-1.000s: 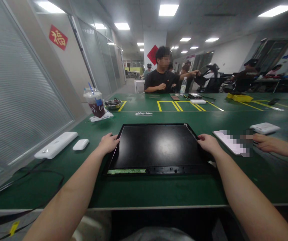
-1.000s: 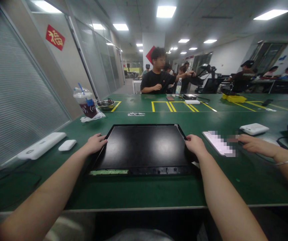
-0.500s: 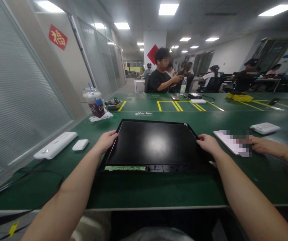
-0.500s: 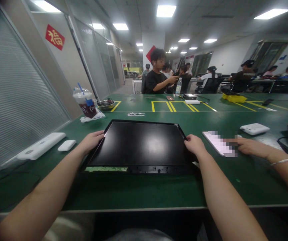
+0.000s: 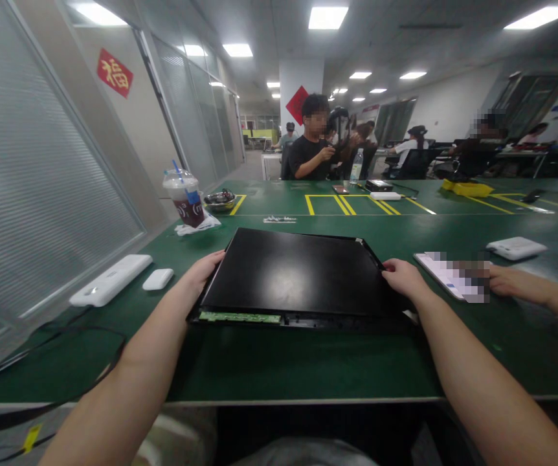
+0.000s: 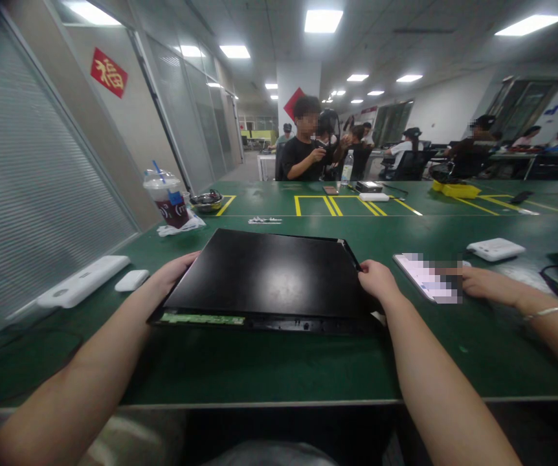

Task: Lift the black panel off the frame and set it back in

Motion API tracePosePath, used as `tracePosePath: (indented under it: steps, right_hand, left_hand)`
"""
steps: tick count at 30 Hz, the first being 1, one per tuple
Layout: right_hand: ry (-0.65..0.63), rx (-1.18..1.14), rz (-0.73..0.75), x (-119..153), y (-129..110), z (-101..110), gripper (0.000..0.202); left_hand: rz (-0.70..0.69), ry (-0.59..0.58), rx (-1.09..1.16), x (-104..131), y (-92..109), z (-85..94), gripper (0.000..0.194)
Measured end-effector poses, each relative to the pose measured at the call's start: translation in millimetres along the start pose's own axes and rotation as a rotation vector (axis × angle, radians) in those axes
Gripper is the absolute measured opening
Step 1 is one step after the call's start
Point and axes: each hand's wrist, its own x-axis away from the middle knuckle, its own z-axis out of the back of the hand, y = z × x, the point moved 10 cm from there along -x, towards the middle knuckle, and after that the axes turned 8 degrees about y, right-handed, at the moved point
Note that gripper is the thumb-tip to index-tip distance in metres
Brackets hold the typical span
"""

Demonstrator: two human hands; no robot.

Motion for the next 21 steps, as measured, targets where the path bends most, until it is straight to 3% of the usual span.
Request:
tracePosePath:
  steps: [4,6,11,15,18,21]
  right_hand:
    - [0.006,0.002,0.003,1,0,1,0.030]
    - [0.010,-0.003,0.000,1,0,2,0.028]
    - [0.012,-0.033,0.005,1,-5,-1,0.027]
    - [0.017,-0.107,0.013,5,-11,-2,0.026]
    - [0.036,-0.146,-0.015,15,10,21,0.023]
    - [0.070,-0.132,-0.043,21,57,68,0.020]
  left_hand:
    - [0.031,0.066,-0.029,-2,-5,8.8,0.089]
    - [0.005,0.037,-0.017,-3,-4,6.9,0.078]
    - [0.023,0.043,-0.011,-3,-5,6.7,0.025]
    - [0.146,0.070,-0.080,-3,-17,8.8,0.023]
    - [0.015,0.052,-0.173,-3,-9,7.0,0.025]
    - [-0.121,0.030,-0.229,1,2,3.9,0.038]
